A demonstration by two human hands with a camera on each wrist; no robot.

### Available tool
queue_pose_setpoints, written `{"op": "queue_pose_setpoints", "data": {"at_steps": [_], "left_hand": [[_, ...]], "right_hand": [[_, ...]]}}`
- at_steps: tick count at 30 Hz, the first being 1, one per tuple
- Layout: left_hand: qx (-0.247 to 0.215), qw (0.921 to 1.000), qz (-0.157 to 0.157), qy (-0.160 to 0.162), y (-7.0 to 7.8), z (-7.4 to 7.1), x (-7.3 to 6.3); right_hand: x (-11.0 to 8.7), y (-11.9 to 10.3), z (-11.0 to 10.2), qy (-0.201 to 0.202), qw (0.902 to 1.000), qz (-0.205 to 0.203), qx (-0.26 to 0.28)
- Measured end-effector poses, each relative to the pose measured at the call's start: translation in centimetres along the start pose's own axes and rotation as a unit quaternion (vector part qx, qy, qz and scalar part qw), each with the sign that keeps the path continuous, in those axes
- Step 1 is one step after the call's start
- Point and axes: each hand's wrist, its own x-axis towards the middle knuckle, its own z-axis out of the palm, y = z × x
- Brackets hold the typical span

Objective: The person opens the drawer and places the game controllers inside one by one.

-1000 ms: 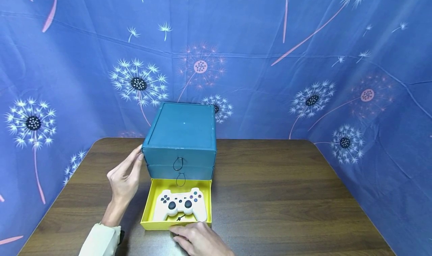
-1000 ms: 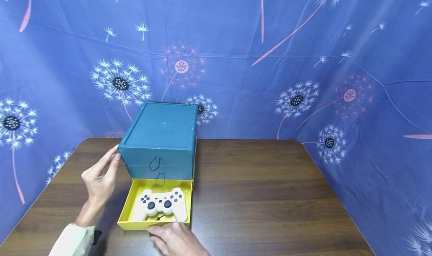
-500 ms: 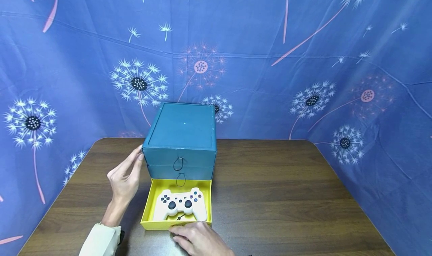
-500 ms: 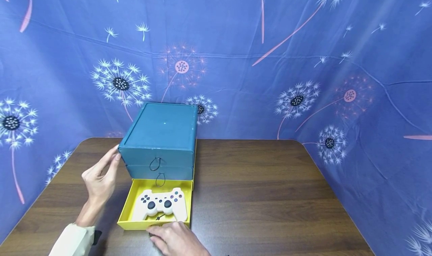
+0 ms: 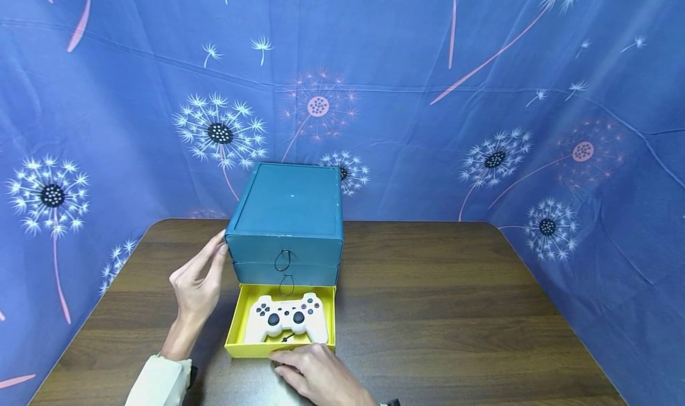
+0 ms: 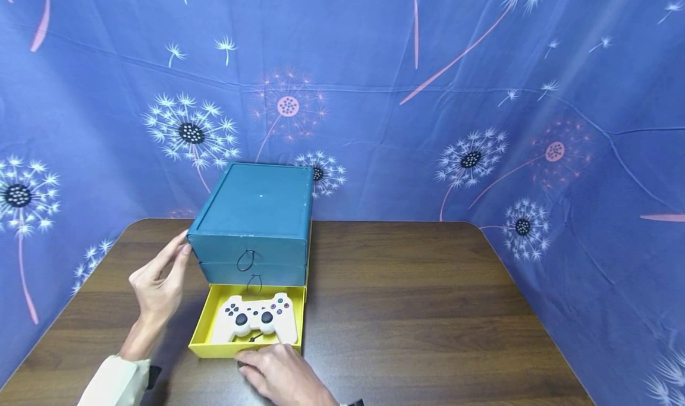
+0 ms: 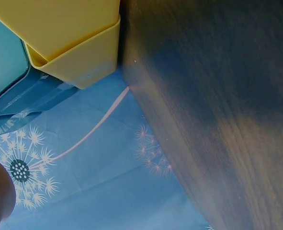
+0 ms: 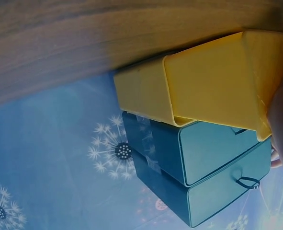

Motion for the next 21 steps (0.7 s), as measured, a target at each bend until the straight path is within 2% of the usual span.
{"op": "queue_pose_setpoints", "data": {"at_steps": [5, 21], "left_hand": [[-0.001, 1.0000, -0.001, 0.001, -0.06, -0.01, -0.05], [0.000, 1.0000, 0.000, -0.003, -0.04, -0.12, -0.02]], "right_hand": [[0.14, 0.20, -0.09, 0.009, 0.9997, -0.012, -0.020], [0.70, 0.32, -0.29, 0.012, 0.9992, -0.002, -0.039]]}}
